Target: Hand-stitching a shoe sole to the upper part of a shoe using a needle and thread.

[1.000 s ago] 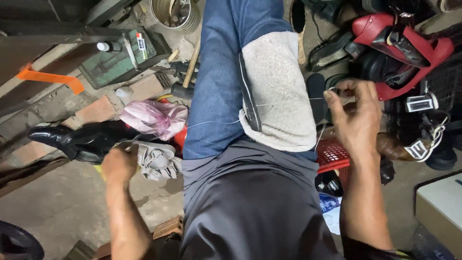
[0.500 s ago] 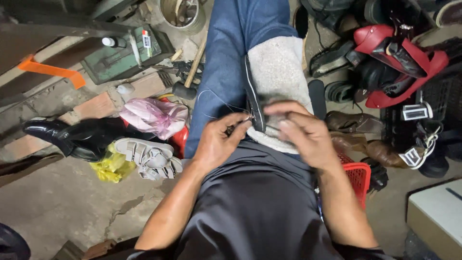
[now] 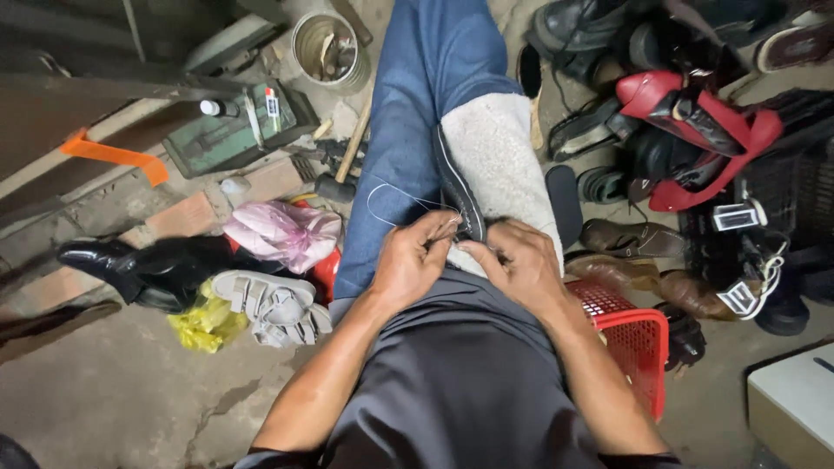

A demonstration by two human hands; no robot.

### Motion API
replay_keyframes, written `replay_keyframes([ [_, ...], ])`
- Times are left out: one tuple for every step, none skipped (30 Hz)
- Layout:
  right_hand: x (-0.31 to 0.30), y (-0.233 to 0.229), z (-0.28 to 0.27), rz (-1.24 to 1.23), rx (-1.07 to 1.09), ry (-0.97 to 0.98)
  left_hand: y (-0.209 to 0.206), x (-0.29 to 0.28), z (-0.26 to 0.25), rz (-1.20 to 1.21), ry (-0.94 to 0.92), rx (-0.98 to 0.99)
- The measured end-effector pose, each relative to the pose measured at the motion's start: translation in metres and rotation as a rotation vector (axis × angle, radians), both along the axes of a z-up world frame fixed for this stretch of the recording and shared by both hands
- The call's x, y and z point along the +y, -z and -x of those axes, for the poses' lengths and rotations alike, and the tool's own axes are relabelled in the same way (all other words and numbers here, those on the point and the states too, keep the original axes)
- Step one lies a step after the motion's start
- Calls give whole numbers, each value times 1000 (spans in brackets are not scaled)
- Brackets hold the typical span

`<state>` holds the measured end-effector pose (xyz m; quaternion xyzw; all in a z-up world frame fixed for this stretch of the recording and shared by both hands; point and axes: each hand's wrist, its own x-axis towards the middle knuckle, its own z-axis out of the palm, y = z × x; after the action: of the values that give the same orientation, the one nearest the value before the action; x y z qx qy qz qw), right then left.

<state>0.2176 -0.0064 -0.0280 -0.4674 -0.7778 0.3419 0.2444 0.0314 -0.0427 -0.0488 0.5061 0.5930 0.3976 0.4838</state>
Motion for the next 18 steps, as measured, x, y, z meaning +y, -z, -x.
replay_keyframes([
  [-2,1,-3,-18,-1,3,2,0,-1,-18,3,-1],
  [-5,1,-5,-39,-23,24,3,-1,-3,-18,14,26],
  [-8,0,-6,-64,-46,45,3,-1,-3,-21,23,51],
  [-13,2,-9,-85,-48,47,0,-3,-4,-43,24,49],
  [-16,4,-12,-85,-101,77,-3,-4,-6,-37,50,56],
  [-19,6,-15,-86,-155,107,-6,-4,-7,-31,75,64],
  [-22,0,-11,-113,-159,107,-9,-8,-8,-58,73,59],
  [-26,-7,-7,-136,-231,130,-12,-11,-10,-66,96,63],
  [-29,-14,-5,-153,-297,152,-17,-14,-13,-68,118,72],
  [-32,-13,-8,-175,-297,152,-17,-16,-13,-89,114,72],
  [-35,-14,-9,-183,-336,170,-18,-19,-11,-91,123,43],
  [-38,-14,-10,-192,-374,190,-18,-22,-10,-94,134,14],
  [-42,-16,-11,-222,-373,188,-12,-25,-9,-122,127,14],
  [-44,-17,-12,-214,-371,202,-6,-26,-9,-99,121,-22],
  [-47,-18,-12,-206,-374,221,1,-27,-9,-75,120,-62],
  [-48,-14,-13,-235,-377,224,18,-23,-8,-104,119,-66],
  [-52,-9,-15,-227,-356,262,36,-21,-9,-34,113,-153],
  [-54,-5,-18,-218,-334,299,53,-18,-11,36,108,-239],
])
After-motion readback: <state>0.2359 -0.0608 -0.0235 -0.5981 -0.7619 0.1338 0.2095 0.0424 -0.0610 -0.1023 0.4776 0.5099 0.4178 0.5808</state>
